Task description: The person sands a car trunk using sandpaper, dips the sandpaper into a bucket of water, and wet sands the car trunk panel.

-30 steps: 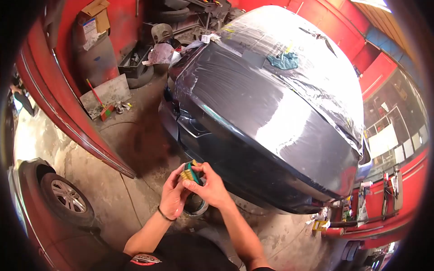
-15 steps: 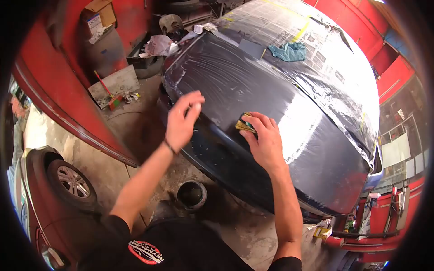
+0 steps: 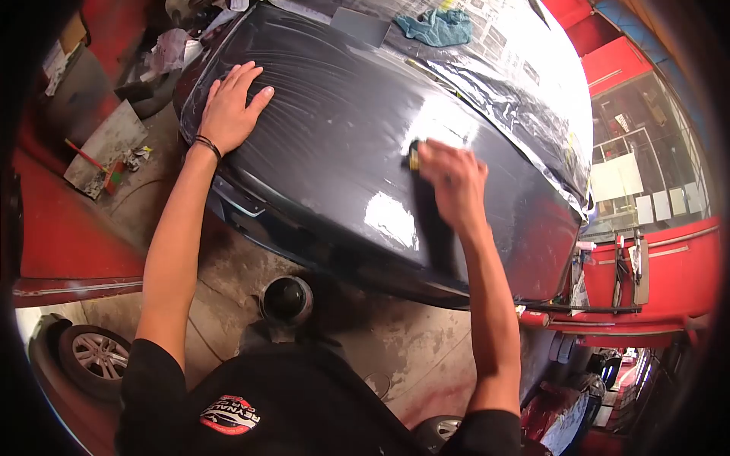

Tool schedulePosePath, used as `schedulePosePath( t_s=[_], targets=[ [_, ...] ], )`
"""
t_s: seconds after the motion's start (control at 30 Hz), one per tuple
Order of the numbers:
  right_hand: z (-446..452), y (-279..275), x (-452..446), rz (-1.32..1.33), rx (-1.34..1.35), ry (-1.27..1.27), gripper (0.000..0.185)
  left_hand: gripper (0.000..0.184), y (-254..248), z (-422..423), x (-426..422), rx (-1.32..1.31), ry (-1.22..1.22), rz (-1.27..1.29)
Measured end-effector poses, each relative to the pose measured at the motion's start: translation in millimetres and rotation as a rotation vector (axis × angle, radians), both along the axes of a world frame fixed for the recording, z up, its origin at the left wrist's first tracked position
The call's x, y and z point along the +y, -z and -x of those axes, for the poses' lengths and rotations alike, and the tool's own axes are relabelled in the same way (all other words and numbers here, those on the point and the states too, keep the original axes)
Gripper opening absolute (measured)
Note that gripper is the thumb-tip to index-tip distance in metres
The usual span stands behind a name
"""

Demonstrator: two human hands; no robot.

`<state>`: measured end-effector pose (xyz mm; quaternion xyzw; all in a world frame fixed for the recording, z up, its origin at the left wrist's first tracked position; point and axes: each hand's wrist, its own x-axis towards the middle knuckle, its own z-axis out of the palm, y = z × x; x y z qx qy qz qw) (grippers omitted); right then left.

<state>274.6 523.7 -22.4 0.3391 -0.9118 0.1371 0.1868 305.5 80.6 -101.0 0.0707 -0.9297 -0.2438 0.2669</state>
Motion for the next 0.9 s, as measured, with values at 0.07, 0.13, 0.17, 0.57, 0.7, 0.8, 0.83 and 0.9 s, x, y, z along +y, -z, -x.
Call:
schedulePosePath(
  t_s=[0.07,0.13,0.17,0.57,0.7,0.8,0.83,0.9],
  targets=[
    [31,-5,-30,0.063,0.074,0.040,0.031,0.065,-2,-5,0,-0.009,0.019,0.026],
    [21,0,-32,0.094,0.051,0.101,0.031,0.065,-4,-8,1,-0.027,0.019,0.041],
    [4,5,-19,0.068,0.021,0.075,0.033,0.065,-2,-10,1,-0.032,0.021,0.046],
    [108,-3,-29,0.045,0.128,-0.037,0.033,0.054,2,-4,-6,0.043,-0.014,0.007],
    [117,-3,-33,0.115,0.194,-0.145,0.033,0.059,-2,-9,-8,-0.027,-0.027,0.003],
    [16,1,43,-0.107,0.049,-0.239,0.033,0.066,0,-15,6,-0.045,-0.083,0.070],
    [-33,-6,64,-0.152,0.078,-0.235,0.031,0.070,-3,-18,10,-0.074,-0.090,0.074],
    [-91,-5,104,-0.062,-0.074,-0.196,0.036,0.069,-7,-13,11,-0.086,-0.111,0.046]
  ],
)
